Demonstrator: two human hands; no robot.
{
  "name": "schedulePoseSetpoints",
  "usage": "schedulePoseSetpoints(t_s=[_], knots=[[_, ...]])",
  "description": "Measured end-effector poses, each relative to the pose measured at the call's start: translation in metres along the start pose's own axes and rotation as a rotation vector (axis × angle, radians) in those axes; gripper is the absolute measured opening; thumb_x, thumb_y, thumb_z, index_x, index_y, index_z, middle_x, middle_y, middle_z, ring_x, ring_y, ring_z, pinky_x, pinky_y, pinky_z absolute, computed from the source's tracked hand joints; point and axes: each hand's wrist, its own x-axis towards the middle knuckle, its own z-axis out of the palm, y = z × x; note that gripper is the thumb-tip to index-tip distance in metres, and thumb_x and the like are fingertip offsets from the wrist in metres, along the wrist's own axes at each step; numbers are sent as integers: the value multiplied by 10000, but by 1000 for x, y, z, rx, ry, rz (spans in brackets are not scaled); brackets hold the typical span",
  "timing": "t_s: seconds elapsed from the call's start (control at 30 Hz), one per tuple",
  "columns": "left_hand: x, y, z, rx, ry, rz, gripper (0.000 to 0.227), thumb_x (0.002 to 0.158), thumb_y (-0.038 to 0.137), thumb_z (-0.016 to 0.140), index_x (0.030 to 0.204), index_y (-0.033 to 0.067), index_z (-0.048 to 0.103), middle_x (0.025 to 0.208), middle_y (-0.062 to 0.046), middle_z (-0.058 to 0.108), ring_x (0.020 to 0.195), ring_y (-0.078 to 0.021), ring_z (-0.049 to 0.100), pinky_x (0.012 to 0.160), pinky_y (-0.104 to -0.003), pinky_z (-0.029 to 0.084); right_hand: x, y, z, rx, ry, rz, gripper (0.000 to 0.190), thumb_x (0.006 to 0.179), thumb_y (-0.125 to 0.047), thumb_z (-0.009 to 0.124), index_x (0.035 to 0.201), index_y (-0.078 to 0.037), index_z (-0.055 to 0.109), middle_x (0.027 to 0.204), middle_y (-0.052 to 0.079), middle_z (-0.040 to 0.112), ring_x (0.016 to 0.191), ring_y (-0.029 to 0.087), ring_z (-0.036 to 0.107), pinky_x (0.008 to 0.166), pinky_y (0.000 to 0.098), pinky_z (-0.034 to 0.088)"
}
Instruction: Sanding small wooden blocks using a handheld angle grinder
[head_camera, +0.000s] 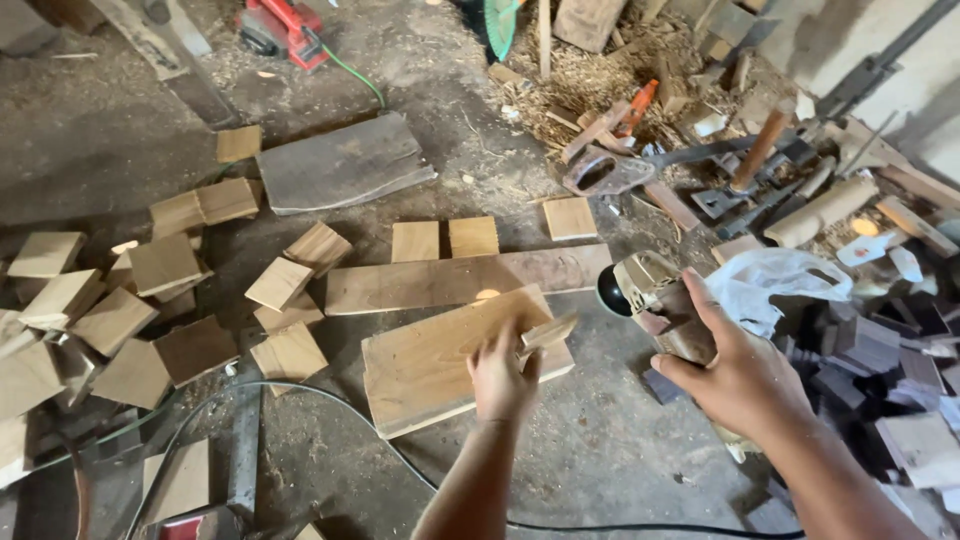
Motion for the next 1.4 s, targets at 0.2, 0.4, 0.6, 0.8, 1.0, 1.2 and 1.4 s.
schedulePoseSetpoints(t_s=[0.2, 0.4, 0.6, 0.8, 1.0, 1.2, 1.4], knots=[[28, 64, -34, 260, -262, 123, 312, 975, 296, 608, 1244, 407, 719, 1204, 86, 736, 1073, -191, 597, 1061, -524, 350, -2, 24, 9, 283, 36, -102, 1129, 730, -261, 825, 1657, -262, 181, 1345, 119, 666, 1071, 277, 744, 704, 409, 643], [18, 32, -19, -182, 32, 79, 257, 874, 64, 730, 1080, 81, 577, 952, -66, 777, 903, -247, 731, 907, -414, 557, -12, 16, -2, 166, 86, -100, 1104, 724, -372, 812, 1656, -298, 224, 1251, 136, 708, 989, 298, 771, 682, 414, 640], [0, -2, -13, -406, 54, -155, 253, 851, 67, 725, 1088, 77, 636, 995, -74, 734, 872, -216, 692, 770, -335, 556, -22, -9, -1, 182, 39, -3, 1101, 723, -374, 809, 1660, -345, 231, 1283, 114, 698, 1022, 303, 755, 753, 418, 591], [2, -9, -14, -385, 55, -168, 277, 849, 89, 747, 1110, 68, 656, 1004, -76, 741, 892, -198, 699, 778, -312, 579, -20, -20, 9, 186, 28, -61, 1100, 719, -370, 808, 1655, -300, 234, 1330, 138, 665, 1061, 301, 744, 749, 424, 622], [-1, -2, -15, -332, 8, -199, 328, 915, 394, 713, 1120, 139, 690, 1089, -39, 745, 1120, -234, 630, 993, -411, 510, -15, -28, 17, 125, -6, -87, 1088, 744, -415, 765, 1657, -303, 184, 1362, 122, 641, 1084, 292, 740, 768, 427, 654], [2, 3, -25, -223, 28, -129, 175, 866, 264, 761, 1027, 198, 778, 1023, 39, 796, 1070, -156, 686, 1108, -401, 412, -6, -26, 32, -9, 26, -199, 1120, 759, -472, 754, 1655, -299, 104, 1263, 111, 693, 758, 229, 811, 415, 320, 632], [2, -13, -15, -174, -49, -214, 184, 845, 237, 787, 1020, 183, 771, 1072, -11, 769, 1102, -239, 620, 982, -394, 483, -12, -43, 35, 9, -59, -118, 1074, 750, -467, 759, 1645, -418, 167, 1283, 93, 691, 1007, 330, 760, 764, 445, 630]])
